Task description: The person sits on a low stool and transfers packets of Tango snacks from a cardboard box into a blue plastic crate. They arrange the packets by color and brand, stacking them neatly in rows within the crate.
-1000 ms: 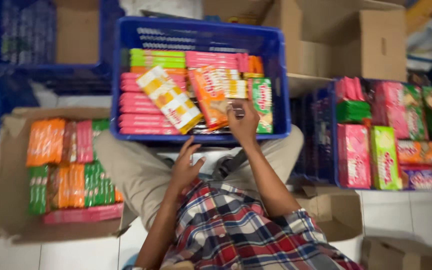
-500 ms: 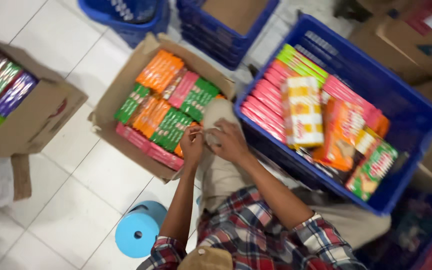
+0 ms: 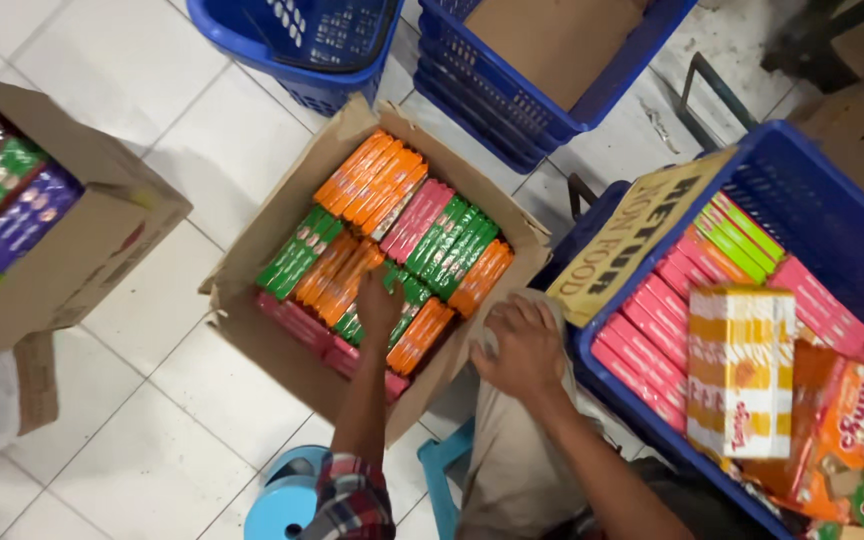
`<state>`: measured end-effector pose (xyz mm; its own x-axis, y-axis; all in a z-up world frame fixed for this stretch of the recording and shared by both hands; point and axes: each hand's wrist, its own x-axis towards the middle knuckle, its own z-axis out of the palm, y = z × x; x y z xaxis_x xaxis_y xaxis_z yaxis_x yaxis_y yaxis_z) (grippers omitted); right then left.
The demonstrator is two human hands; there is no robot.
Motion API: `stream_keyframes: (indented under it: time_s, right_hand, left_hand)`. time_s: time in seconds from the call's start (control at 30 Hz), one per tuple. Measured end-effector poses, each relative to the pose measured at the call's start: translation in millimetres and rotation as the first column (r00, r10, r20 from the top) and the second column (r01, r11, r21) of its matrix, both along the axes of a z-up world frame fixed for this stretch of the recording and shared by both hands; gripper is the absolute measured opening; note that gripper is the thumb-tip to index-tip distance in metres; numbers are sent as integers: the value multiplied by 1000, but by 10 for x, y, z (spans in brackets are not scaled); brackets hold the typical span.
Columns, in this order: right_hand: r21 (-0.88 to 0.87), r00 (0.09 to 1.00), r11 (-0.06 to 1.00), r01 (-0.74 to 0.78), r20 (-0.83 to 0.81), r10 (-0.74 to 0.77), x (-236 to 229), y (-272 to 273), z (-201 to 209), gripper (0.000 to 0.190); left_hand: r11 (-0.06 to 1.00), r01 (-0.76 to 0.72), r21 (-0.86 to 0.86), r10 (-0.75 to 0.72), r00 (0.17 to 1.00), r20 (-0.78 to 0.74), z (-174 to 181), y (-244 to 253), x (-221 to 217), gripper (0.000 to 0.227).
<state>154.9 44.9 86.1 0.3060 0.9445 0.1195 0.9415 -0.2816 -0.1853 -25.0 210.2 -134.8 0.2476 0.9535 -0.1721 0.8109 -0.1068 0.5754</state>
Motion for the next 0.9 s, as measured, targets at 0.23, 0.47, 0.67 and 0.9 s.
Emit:
stream_keyframes:
  time_s: [0.23,0.47,0.67,0.9]
  right_hand:
    - [-106,999,994,17,-27,-20,19,204,263,32]
    - [11,992,999,-30,-123,31,106,423,502,29]
    - [8,995,1000,-9,-98,10,96,416,465,31]
    - [13,998,1000,1,-66,0,114,352,448,35]
  left_hand:
    - [993,85,82,-73,987,-145,-176,1012,689,64]
    - [866,278,416,-91,904,-417,-623,955,823,75]
    - [911,386,145,-242,785,-570,-444,1146,939,72]
    - [940,333,78,-259,844,-470,-140,1256,943,129]
